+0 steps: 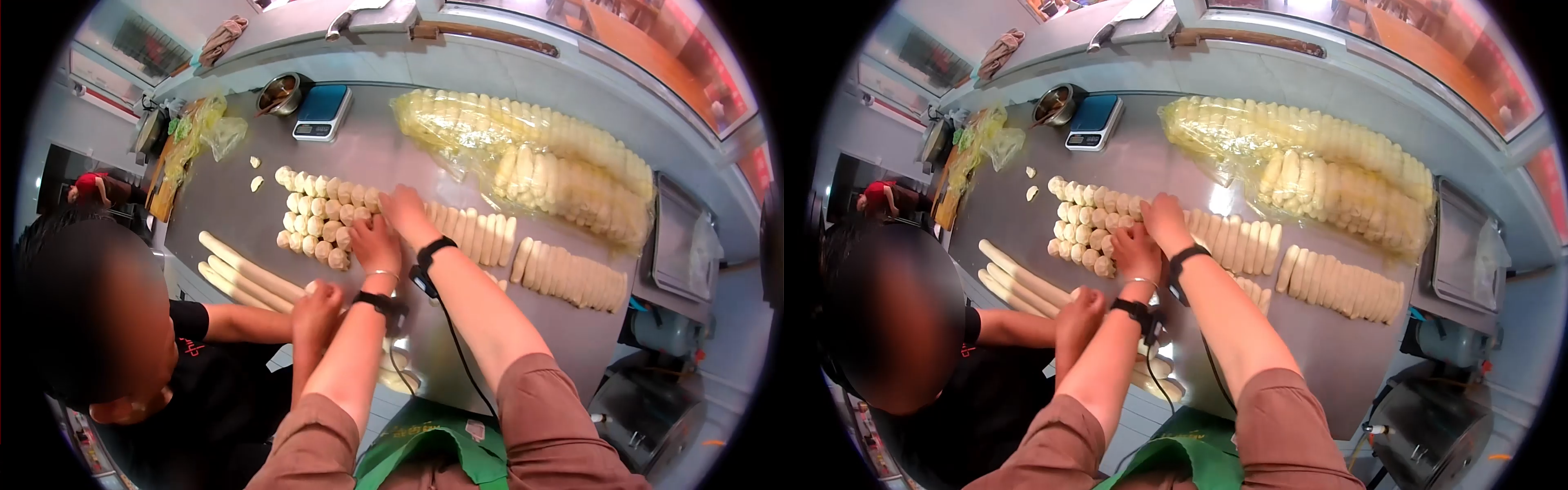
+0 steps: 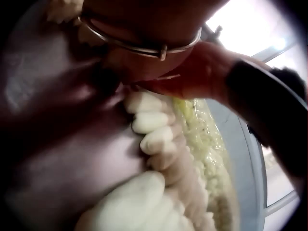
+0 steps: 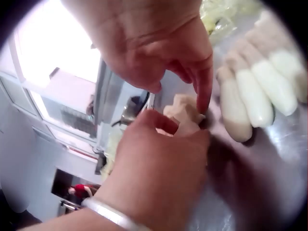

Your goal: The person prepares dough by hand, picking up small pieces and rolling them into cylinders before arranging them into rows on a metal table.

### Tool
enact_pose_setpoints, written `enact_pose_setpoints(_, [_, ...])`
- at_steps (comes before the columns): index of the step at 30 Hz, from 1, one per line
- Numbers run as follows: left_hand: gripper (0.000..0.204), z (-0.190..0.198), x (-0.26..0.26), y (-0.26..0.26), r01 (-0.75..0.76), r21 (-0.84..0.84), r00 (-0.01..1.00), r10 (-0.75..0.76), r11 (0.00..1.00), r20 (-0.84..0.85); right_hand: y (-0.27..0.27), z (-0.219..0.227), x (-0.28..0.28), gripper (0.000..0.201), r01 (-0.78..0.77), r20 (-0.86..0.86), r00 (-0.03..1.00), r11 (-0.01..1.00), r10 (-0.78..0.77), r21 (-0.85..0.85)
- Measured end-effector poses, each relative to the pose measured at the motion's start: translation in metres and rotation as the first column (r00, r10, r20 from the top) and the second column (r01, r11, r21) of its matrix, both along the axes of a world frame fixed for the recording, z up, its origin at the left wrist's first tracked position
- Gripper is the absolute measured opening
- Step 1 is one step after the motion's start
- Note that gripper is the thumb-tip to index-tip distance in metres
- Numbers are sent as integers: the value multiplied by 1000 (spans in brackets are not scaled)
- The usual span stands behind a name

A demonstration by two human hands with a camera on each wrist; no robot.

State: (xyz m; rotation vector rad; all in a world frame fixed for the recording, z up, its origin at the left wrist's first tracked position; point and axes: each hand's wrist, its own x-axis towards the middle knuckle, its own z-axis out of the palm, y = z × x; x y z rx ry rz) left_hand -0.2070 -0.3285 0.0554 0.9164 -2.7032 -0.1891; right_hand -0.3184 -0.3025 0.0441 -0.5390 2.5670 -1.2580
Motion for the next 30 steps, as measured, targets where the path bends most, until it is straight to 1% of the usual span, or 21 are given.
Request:
enact_pose_setpoints(1, [34,-9,7,3,111,-22,979,-113,994,-171,-7,0,2,34,2,6,1000,1000,-2,-2])
enact_pose_setpoints(2, [34,-16,11,1,113,-20,979,-114,993,-168,-10,0,4,34,8,14,1000,1000,-8,25])
enact_pose_setpoints(4, [41,-36,18,-4,74,223,993,-51,972,-104,-12,-10,5,35,7,22,1000,998,-9,56])
enact_pose_setpoints(5, [41,-44,19,-4,71,226,993,-48,972,-104,-7,-19,3,31,15,116,993,994,-2,-105])
enact_pose_setpoints(6, [39,-53,20,-1,18,529,899,217,849,-380,1,-28,1,27,41,210,978,965,15,-259])
enact_pose_setpoints(7, [37,-44,20,8,88,773,687,524,628,-504,16,-21,4,27,46,209,978,967,7,-250])
enact_pose_setpoints(8, [32,-33,27,14,233,899,637,641,370,-429,37,-14,9,23,238,494,868,823,58,-515])
enact_pose_setpoints(9, [31,-10,29,25,318,926,638,677,202,-367,53,-6,8,19,467,688,695,596,209,-653])
enact_pose_setpoints(10, [30,-2,37,34,389,921,646,703,33,-298,63,-6,7,19,459,685,698,605,207,-650])
enact_pose_setpoints(11, [30,-3,47,45,385,923,649,703,27,-291,73,-8,12,15,431,655,739,635,160,-641])
enact_pose_setpoints(13, [26,-8,61,62,583,812,608,682,-37,-406,80,-10,16,17,320,500,864,706,56,-632])
enact_pose_setpoints(14, [23,-3,67,71,581,811,613,691,-64,-384,77,-11,11,17,318,493,868,695,60,-645])
enact_pose_setpoints(16, [26,20,88,84,470,875,700,652,-115,-290,70,-8,8,26,20,26,1000,904,-10,-427])
enact_pose_setpoints(17, [31,29,98,90,425,890,756,606,-163,-250,62,-8,3,32,-31,-51,999,958,17,-285])
enact_pose_setpoints(18, [37,39,106,97,377,902,808,552,-212,-208,53,-6,4,32,-17,-48,999,955,3,-297])
enact_pose_setpoints(20, [49,54,120,115,258,928,846,527,-270,-82,27,-2,2,35,23,-78,997,998,-27,-54])
enact_pose_setpoints(24, [50,44,161,132,167,944,946,316,-285,-72,-7,-8,3,39,-13,33,999,997,10,77])
enact_pose_setpoints(27, [46,43,174,152,114,936,959,284,-334,-16,5,-11,10,42,-79,-106,990,984,96,161])
enact_pose_setpoints(28, [45,45,178,159,75,930,959,282,-360,32,24,3,9,43,-161,128,976,981,174,-106])
enact_pose_setpoints(29, [43,39,180,165,38,904,956,279,-426,91,46,16,6,44,-165,320,901,914,293,-370])
enact_pose_setpoints(30, [42,45,177,173,27,902,953,283,-432,107,72,20,13,45,-48,466,796,809,385,-585])
